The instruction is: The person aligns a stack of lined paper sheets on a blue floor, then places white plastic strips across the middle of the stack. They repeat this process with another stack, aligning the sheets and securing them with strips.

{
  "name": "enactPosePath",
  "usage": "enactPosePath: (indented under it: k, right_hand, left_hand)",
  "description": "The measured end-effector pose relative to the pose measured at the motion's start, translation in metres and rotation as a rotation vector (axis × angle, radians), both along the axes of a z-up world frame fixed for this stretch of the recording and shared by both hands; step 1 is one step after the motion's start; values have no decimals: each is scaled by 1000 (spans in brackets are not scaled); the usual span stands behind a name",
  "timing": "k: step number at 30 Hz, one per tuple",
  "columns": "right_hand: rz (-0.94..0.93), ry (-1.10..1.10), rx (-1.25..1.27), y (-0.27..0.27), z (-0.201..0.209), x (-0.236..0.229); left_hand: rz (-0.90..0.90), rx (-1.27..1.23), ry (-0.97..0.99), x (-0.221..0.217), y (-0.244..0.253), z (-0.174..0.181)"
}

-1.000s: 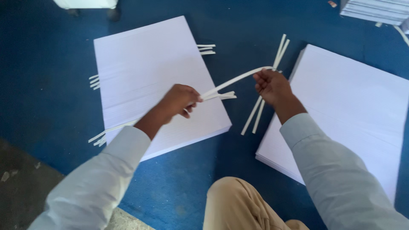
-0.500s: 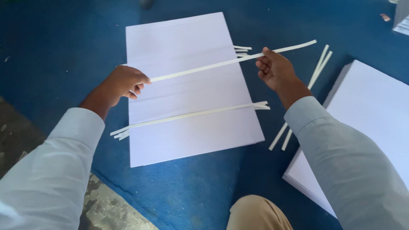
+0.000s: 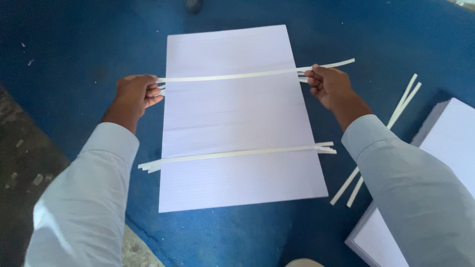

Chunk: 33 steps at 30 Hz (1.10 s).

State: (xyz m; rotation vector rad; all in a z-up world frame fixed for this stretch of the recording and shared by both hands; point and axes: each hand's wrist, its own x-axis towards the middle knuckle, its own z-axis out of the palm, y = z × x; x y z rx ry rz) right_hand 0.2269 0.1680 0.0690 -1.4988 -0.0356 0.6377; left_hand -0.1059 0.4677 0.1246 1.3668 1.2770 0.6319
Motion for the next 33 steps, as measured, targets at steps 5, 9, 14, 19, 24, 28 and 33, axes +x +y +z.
enactPosePath:
  k: [5, 9, 14, 19, 24, 28, 33]
  right_hand:
    - [93, 9, 103, 24, -5, 7]
    - [76, 11, 77, 38, -9, 2]
    - [145, -12, 211, 41, -9, 0]
    - [269, -194, 168, 36, -12, 1]
    - [302, -354, 175, 34, -17, 1]
    - [379, -963, -463, 34, -24, -7]
    - [546, -1249, -634, 43, -28, -20]
  left_hand:
    - [152, 22, 5, 30, 31, -36]
    - [-226, 655, 507, 42, 18, -76]
    - [-616, 845, 668, 71, -17, -85]
    - [-702, 656, 801, 88, -32, -72]
    - [-720, 658, 908, 93, -33, -62]
    - [-714, 638, 928, 97, -33, -59]
    - [-686, 635, 929, 97, -34, -55]
